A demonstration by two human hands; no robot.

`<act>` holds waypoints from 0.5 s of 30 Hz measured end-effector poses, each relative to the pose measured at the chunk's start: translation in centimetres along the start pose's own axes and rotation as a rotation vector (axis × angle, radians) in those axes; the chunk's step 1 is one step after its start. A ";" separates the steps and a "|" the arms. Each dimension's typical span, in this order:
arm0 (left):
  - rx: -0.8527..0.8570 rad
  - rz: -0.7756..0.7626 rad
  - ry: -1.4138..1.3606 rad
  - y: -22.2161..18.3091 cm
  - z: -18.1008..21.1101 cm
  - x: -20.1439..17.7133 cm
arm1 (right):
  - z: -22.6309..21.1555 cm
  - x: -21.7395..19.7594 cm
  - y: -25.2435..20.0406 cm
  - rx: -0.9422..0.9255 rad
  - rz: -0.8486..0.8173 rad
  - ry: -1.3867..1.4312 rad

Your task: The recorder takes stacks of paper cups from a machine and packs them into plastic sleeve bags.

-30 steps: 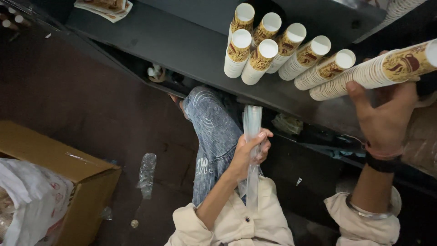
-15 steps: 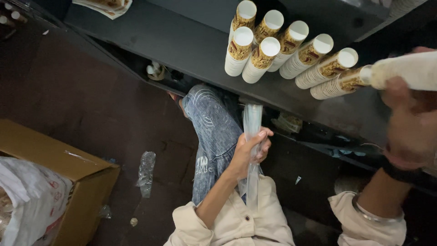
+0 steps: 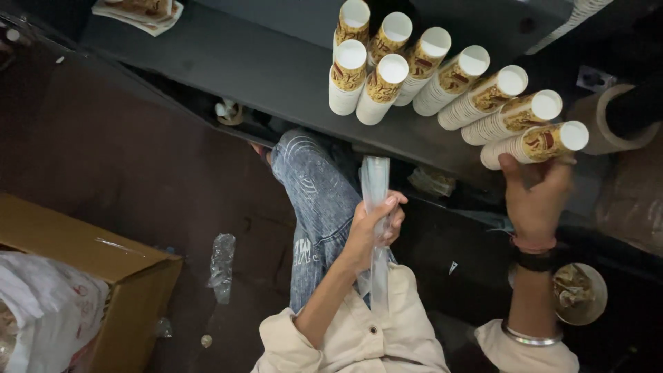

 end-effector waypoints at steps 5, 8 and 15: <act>0.000 0.018 0.019 0.0 0.1 0.1 | 1.3 -0.2 -0.1 0.051 -0.001 -0.036; 0.007 -0.028 0.019 0.2 -0.3 -0.3 | -0.4 -0.6 -0.1 -0.040 0.004 -0.212; 0.032 -0.113 -0.023 0.1 -0.2 0.3 | -1.3 -2.3 0.0 -0.049 0.069 -0.361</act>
Point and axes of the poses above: each hand's wrist, its own y-axis towards the middle knuckle, its own x-axis out of the palm, z = x × y, the point moved 6 cm from there along y, towards the middle knuckle, and after that the axes turned 15 degrees about -z, right-handed, at the moved point
